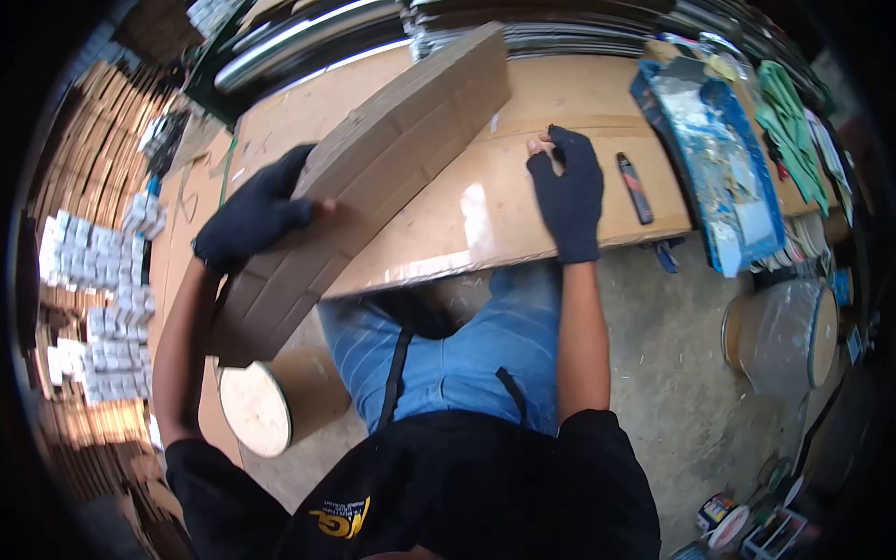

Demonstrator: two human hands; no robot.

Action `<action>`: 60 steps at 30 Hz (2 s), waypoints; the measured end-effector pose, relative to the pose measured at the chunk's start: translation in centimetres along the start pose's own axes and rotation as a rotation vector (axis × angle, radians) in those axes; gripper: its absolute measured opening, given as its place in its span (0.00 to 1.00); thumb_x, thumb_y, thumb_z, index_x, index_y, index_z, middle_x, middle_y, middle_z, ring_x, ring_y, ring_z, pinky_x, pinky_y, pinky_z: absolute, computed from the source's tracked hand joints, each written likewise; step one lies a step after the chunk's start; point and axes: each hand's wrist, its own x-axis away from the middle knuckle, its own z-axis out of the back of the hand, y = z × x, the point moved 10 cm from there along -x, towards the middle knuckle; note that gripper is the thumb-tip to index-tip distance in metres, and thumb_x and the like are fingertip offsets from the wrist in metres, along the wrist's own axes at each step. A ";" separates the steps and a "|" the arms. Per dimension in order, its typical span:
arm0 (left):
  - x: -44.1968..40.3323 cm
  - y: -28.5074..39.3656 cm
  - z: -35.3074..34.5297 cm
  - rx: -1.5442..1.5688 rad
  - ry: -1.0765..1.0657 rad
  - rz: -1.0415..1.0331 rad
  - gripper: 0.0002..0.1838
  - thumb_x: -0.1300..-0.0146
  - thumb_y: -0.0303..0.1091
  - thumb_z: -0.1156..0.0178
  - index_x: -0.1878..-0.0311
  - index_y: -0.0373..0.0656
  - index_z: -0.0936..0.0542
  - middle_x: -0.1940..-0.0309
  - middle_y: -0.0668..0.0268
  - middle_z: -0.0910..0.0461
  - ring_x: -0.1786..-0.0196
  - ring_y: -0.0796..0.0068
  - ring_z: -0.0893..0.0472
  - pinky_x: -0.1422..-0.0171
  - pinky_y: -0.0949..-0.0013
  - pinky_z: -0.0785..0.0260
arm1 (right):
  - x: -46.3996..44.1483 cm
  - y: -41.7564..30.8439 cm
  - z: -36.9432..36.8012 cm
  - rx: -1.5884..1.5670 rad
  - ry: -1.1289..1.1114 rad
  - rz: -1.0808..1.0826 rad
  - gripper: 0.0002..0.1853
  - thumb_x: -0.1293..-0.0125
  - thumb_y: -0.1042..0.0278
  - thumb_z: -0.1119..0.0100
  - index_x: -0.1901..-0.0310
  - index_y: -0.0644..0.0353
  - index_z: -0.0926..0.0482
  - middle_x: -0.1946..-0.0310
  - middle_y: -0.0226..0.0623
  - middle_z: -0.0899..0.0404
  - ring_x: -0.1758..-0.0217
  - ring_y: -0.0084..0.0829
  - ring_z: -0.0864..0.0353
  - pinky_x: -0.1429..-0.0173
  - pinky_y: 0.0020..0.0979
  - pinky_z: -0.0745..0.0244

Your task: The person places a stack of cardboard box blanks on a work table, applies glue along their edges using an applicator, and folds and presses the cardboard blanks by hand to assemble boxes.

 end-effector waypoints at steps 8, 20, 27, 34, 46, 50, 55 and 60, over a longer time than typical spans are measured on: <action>0.5 0.8 -0.2 -0.133 -0.012 -0.035 0.42 0.35 0.48 0.31 0.21 0.44 0.33 0.37 0.53 0.19 0.42 0.67 0.18 0.39 0.66 0.24 | 0.6 -0.9 -1.6 0.165 -0.217 0.038 0.15 0.31 0.59 0.30 0.52 0.63 0.14 0.55 0.40 0.13 0.49 0.34 0.14 0.41 0.33 0.23; 0.6 -0.6 0.2 -0.152 0.109 -0.012 0.43 0.35 0.48 0.30 0.21 0.45 0.34 0.36 0.53 0.20 0.43 0.67 0.17 0.39 0.65 0.23 | 0.3 -0.5 -2.7 -0.143 -0.172 -0.145 0.14 0.30 0.63 0.30 0.50 0.63 0.15 0.56 0.39 0.12 0.51 0.32 0.14 0.43 0.32 0.22; 0.4 1.9 -0.3 -0.094 0.027 -0.174 0.35 0.32 0.49 0.34 0.27 0.42 0.31 0.46 0.46 0.16 0.44 0.56 0.15 0.37 0.57 0.26 | -0.2 -14.4 -5.5 0.049 -0.030 0.572 0.27 0.38 0.65 0.27 0.36 0.50 0.18 0.36 0.43 0.20 0.34 0.45 0.24 0.27 0.43 0.35; 0.6 3.3 -0.3 -0.085 -0.031 -0.107 0.35 0.33 0.46 0.33 0.28 0.38 0.31 0.43 0.49 0.16 0.39 0.60 0.18 0.32 0.59 0.30 | 0.0 -16.4 -9.8 0.121 -0.221 0.634 0.38 0.44 0.66 0.32 0.28 0.41 0.27 0.27 0.44 0.32 0.22 0.47 0.36 0.20 0.51 0.48; 0.1 0.5 0.1 0.035 0.033 0.102 0.37 0.19 0.62 0.55 0.31 0.34 0.25 0.39 0.61 0.21 0.38 0.73 0.26 0.26 0.66 0.40 | 0.8 -15.9 -9.7 0.026 -0.210 0.672 0.35 0.45 0.66 0.27 0.32 0.45 0.24 0.29 0.46 0.32 0.22 0.50 0.37 0.20 0.53 0.43; -0.1 0.1 -0.2 0.051 -0.021 0.120 0.34 0.20 0.61 0.52 0.38 0.33 0.22 0.44 0.69 0.22 0.39 0.77 0.28 0.28 0.69 0.40 | 0.9 -16.1 -9.6 0.041 -0.219 0.678 0.34 0.44 0.64 0.26 0.33 0.45 0.24 0.30 0.46 0.32 0.22 0.49 0.38 0.20 0.53 0.43; -0.3 -1.0 0.4 0.032 0.020 0.190 0.30 0.19 0.56 0.51 0.41 0.32 0.20 0.46 0.69 0.20 0.41 0.78 0.27 0.29 0.70 0.38 | 1.2 -16.0 -9.9 0.089 -0.180 0.704 0.33 0.42 0.61 0.25 0.33 0.45 0.24 0.29 0.48 0.33 0.21 0.50 0.38 0.19 0.56 0.45; -1.0 -1.8 0.5 0.074 0.046 0.139 0.26 0.20 0.59 0.50 0.68 0.48 0.34 0.71 0.77 0.37 0.66 0.82 0.41 0.59 0.69 0.45 | 1.4 -15.9 -10.2 0.115 -0.184 0.708 0.33 0.40 0.57 0.26 0.33 0.45 0.23 0.28 0.50 0.33 0.21 0.51 0.39 0.18 0.58 0.47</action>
